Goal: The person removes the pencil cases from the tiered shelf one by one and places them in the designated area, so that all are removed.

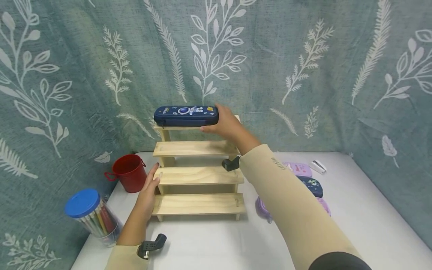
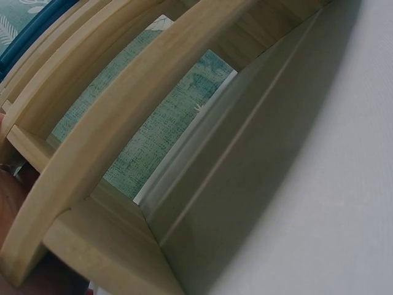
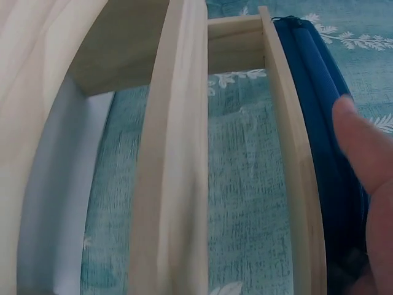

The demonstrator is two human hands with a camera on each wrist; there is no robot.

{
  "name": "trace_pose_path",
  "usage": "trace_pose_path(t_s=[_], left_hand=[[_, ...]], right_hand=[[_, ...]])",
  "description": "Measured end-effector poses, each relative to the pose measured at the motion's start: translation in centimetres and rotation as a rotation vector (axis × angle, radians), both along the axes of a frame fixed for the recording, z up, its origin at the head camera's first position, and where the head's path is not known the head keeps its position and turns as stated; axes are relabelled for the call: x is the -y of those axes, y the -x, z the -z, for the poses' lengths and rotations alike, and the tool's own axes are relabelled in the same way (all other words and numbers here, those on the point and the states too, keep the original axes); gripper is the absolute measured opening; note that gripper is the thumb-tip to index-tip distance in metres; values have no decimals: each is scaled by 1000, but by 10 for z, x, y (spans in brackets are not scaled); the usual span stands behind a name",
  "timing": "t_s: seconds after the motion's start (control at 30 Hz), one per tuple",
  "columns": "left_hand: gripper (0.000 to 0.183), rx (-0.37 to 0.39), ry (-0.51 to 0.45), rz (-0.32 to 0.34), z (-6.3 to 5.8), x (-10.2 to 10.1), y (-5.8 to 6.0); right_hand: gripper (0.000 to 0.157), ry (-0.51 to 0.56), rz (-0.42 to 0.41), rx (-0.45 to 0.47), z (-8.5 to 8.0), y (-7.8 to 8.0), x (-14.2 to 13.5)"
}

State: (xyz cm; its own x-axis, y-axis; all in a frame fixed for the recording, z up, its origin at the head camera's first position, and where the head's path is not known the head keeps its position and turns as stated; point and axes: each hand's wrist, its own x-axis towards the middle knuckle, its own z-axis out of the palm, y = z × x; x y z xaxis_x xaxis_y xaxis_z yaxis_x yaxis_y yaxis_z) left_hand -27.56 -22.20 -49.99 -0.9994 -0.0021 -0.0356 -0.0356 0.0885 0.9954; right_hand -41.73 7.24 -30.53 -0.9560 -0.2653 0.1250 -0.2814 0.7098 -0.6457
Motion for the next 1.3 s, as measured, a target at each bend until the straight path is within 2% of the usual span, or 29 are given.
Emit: trace_pose_path(t_s=[0.27, 0.53, 0.77, 0.93, 1.1, 1.3], left_hand=[[56, -11, -8, 3, 0, 0, 1], [56, -17, -18, -3, 0, 1, 3], [56, -25, -37, 12, 2, 1, 2], [56, -35, -33, 15, 2, -1, 0], [56, -31, -21, 21, 2, -2, -2], [57, -34, -2, 29, 0, 3, 0]], right_hand=[[103, 43, 69, 4, 0, 1, 5], [92, 83, 87, 32, -1, 1, 6], [88, 76, 105, 60, -2, -2, 4], [84, 109, 93, 54, -2, -5, 2], [86, 117, 102, 11, 0, -14, -6], [86, 141, 116, -43, 0, -36, -14]])
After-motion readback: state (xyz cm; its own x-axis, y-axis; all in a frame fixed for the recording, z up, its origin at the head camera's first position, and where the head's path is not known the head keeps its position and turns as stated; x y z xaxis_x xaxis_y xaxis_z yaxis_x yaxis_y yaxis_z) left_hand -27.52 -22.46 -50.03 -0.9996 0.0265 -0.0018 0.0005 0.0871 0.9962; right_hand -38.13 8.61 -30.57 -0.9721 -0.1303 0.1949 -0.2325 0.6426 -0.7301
